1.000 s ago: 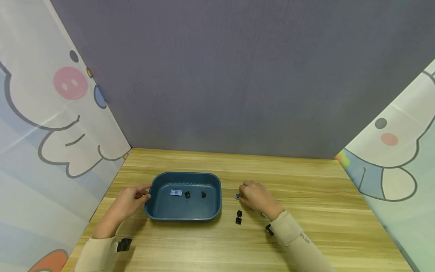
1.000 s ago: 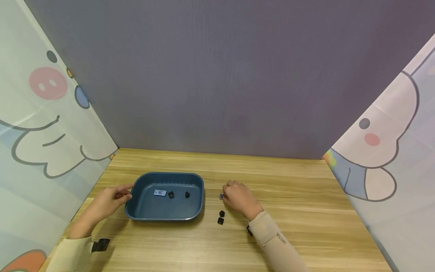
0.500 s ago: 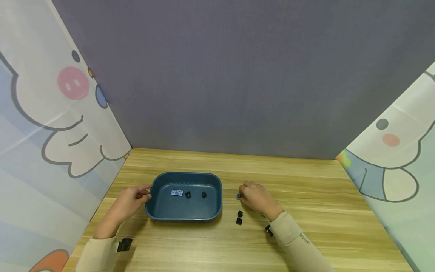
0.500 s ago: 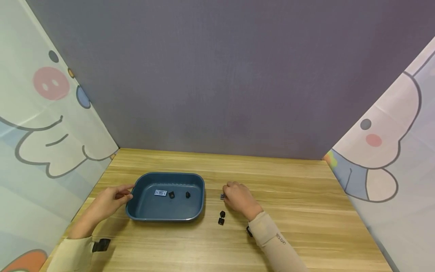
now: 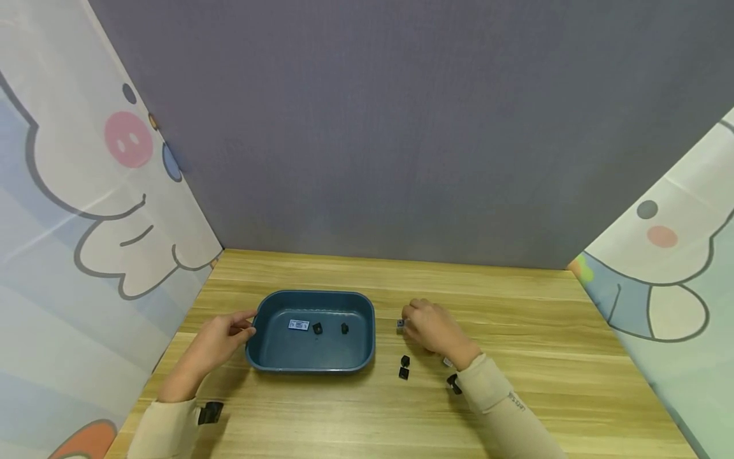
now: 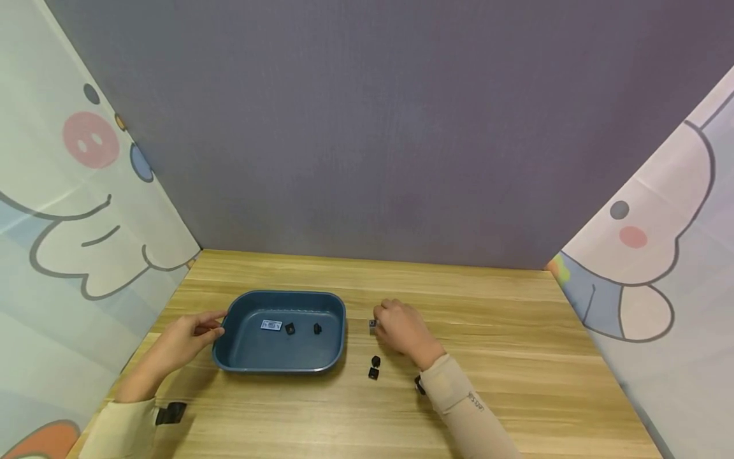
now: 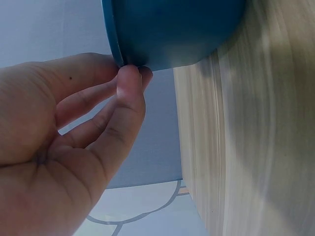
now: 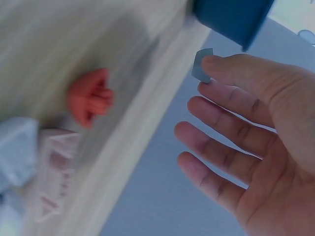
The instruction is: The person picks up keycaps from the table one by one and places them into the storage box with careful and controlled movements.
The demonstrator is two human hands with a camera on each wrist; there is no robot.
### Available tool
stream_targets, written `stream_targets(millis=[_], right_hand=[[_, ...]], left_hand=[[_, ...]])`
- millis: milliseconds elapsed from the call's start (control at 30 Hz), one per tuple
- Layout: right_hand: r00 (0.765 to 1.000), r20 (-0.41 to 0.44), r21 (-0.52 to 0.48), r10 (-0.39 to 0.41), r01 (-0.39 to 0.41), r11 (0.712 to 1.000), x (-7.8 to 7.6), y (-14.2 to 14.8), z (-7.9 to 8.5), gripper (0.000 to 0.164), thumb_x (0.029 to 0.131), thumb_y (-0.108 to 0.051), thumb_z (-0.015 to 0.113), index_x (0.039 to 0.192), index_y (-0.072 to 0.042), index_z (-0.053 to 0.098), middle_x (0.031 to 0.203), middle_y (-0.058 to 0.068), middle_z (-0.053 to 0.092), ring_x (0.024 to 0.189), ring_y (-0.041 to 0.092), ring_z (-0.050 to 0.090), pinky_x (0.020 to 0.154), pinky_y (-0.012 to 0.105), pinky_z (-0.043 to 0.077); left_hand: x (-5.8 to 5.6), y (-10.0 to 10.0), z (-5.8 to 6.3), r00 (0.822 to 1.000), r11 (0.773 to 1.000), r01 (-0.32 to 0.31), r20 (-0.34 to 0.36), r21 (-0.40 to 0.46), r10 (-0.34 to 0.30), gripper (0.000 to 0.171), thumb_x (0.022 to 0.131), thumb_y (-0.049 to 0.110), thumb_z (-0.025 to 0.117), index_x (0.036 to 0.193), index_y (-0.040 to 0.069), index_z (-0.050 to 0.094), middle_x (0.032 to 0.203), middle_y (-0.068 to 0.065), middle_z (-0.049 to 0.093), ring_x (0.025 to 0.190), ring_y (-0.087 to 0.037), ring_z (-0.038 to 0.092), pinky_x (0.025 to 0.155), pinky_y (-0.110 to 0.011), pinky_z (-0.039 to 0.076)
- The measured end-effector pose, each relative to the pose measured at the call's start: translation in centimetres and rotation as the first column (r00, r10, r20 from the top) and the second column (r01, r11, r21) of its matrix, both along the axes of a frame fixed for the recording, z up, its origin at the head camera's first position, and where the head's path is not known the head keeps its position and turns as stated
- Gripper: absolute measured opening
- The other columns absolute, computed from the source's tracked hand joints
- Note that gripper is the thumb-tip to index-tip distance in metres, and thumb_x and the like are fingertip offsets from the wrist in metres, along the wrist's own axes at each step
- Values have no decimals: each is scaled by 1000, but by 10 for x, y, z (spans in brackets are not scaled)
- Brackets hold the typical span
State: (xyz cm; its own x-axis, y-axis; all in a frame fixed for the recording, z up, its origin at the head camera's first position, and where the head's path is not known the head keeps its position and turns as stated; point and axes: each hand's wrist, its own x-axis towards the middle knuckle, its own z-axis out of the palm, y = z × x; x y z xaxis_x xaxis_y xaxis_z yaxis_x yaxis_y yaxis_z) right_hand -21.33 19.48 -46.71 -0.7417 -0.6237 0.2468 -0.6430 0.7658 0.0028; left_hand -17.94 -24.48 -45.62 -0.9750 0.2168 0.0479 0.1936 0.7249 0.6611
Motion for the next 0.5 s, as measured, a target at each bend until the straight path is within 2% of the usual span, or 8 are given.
stream_targets(millis=[267, 500], right_hand=[[1000, 3, -21, 19, -19, 1000, -1, -11, 21, 21, 85, -16, 83, 100, -9, 72, 95, 4, 66, 83, 19, 63, 73, 34, 55], [1000, 16, 2, 17, -17, 1000, -5, -28, 38, 17, 90, -21, 78, 104, -12, 72, 98, 1, 66, 87, 18, 63, 74, 32, 55]], left_hand=[[0, 0, 1, 1000, 1000, 1, 1, 0, -1, 39, 95, 3, 66, 132, -8, 60, 101, -16, 71, 93, -36, 70, 73, -42, 58], [-1, 0, 1, 1000, 1000, 4, -6, -5, -4, 39, 95, 3, 67, 132, -8, 60, 100, -15, 71, 93, -36, 70, 73, -43, 58]])
